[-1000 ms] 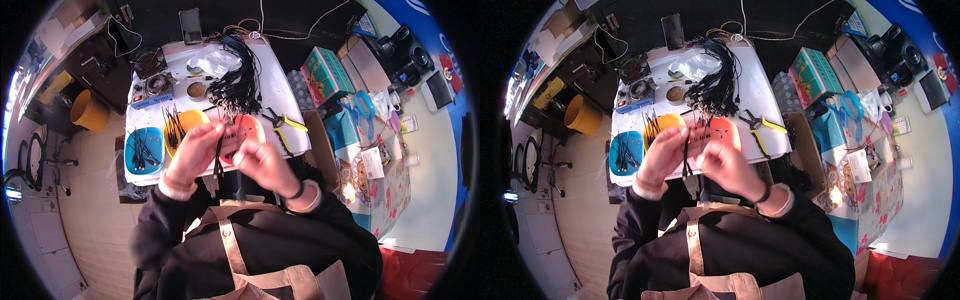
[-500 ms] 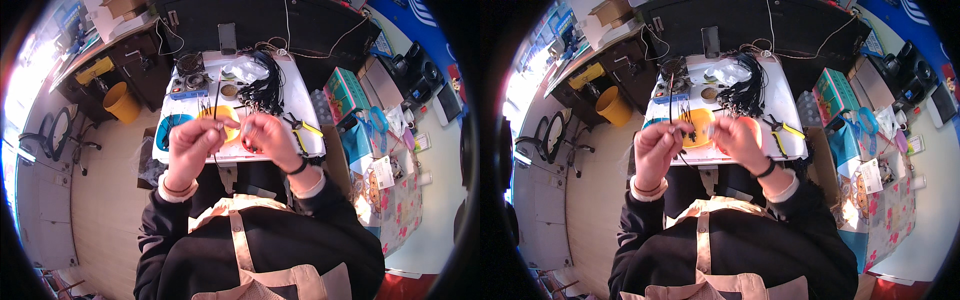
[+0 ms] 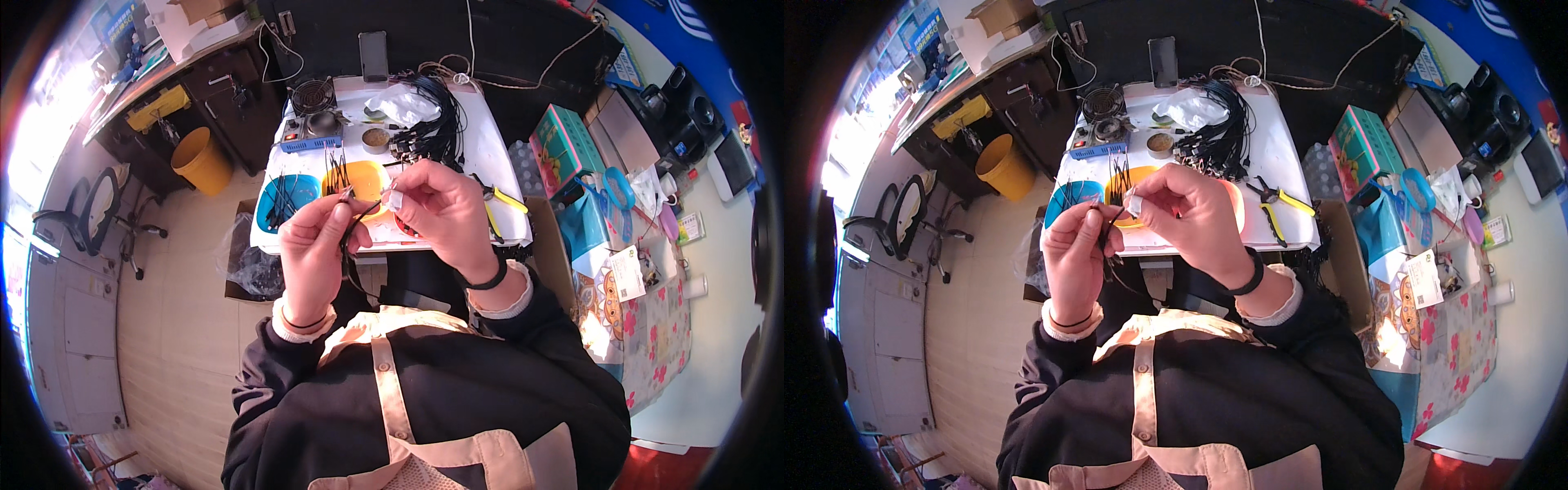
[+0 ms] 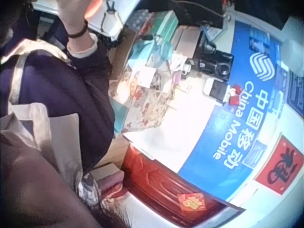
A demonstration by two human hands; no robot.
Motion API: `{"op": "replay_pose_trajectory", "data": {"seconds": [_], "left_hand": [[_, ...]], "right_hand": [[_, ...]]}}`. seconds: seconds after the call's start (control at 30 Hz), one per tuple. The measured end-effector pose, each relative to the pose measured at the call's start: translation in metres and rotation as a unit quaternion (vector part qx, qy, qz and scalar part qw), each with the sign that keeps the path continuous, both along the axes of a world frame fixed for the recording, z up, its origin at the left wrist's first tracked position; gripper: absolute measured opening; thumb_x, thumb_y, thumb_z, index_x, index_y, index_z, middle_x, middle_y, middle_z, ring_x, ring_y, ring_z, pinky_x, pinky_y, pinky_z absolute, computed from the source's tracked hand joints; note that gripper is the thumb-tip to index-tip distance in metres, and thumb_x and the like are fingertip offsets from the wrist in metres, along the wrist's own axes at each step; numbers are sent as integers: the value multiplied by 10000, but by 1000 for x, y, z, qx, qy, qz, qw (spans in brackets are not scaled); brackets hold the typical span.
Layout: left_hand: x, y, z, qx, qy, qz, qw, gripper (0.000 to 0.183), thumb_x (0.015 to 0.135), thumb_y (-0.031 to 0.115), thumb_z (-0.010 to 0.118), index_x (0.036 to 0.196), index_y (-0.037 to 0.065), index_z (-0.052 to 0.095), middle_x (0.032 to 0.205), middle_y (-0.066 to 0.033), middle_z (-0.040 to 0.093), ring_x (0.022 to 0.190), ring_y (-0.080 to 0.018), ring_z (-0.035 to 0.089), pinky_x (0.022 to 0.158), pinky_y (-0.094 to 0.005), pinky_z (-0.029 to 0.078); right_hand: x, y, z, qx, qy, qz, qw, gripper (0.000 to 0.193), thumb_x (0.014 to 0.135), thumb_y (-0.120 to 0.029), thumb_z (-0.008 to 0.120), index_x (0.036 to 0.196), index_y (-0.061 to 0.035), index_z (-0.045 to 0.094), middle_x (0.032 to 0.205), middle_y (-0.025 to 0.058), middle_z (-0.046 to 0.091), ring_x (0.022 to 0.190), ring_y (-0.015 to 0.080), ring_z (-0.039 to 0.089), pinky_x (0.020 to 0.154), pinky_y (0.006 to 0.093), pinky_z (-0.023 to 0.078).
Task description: The person repeatedly picks black zip ties from a pile, threads them through a small white plastic component, and tightens them by hand. They place the finished assemblies into a blue tray on the table. The process is repeated continuously throughout the clip.
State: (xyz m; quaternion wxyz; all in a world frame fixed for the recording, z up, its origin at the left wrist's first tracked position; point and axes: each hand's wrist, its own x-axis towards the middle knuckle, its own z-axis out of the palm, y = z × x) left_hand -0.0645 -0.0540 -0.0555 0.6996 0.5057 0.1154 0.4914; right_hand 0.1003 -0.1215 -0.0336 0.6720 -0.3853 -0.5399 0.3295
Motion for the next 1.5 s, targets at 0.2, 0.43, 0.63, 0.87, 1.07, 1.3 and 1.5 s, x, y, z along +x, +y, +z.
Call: {"op": "replay_pose_trajectory", "data": {"seconds": [0.2, 0.43, 0.63, 0.87, 1.07, 1.3, 1.5], "left_hand": [[12, -14, -1, 115, 112, 73, 984, 146, 947, 24, 561, 1038, -57, 641, 822, -54, 668, 581, -42, 511, 508, -162, 386], [15, -17, -5, 68, 104, 48, 991, 136, 955, 40, 556, 1017, -44, 642, 796, -46, 669, 565, -20, 444, 488, -153, 341], [10, -11, -9, -57, 14, -89, 994, 177, 971, 42, 512, 1052, -58, 634, 764, -81, 634, 542, -29, 421, 469, -152, 286], [9, -12, -17, -84, -10, -111, 990, 168, 961, 65, 546, 1041, -40, 650, 748, -50, 628, 546, -17, 424, 471, -154, 278], [4, -11, -17, -77, 52, -107, 990, 149, 961, 48, 530, 992, -51, 637, 729, -66, 616, 524, -29, 398, 465, -161, 260], [5, -8, -21, -107, 3, -166, 980, 158, 960, 56, 534, 982, -42, 655, 721, -54, 613, 521, -26, 384, 464, -165, 254], [2, -12, -21, -115, 4, -186, 976, 163, 954, 59, 543, 994, -50, 657, 729, -68, 619, 544, -39, 420, 466, -172, 259]], "right_hand": [[-5, 1, -8, 50, -137, -87, 985, 94, 854, 46, 644, 938, 26, 606, 899, 47, 604, 742, 54, 570, 644, 182, 460], [-1, -6, -7, -50, 24, -2, 998, 92, 889, 13, 626, 973, 45, 607, 882, 51, 639, 786, 68, 595, 701, 203, 492], [3, 1, -24, -120, 288, 128, 941, 157, 919, -91, 621, 1037, 12, 628, 900, 62, 658, 736, 98, 584, 633, 203, 452], [2, 2, -37, -168, 408, 313, 841, 200, 939, -142, 575, 1082, -6, 604, 926, 93, 643, 791, 240, 642, 708, 282, 502], [1, -8, -20, -108, 137, 133, 976, 156, 911, -6, 579, 1060, 39, 573, 905, 91, 637, 779, 169, 650, 741, 264, 530], [6, -3, -23, -118, 254, 206, 938, 164, 888, -51, 652, 1020, 5, 574, 943, 39, 633, 854, 94, 620, 769, 214, 511], [15, -2, -28, -212, 264, 260, 904, 166, 885, -60, 633, 1027, -3, 570, 977, 43, 596, 864, 133, 615, 773, 260, 521]]}}
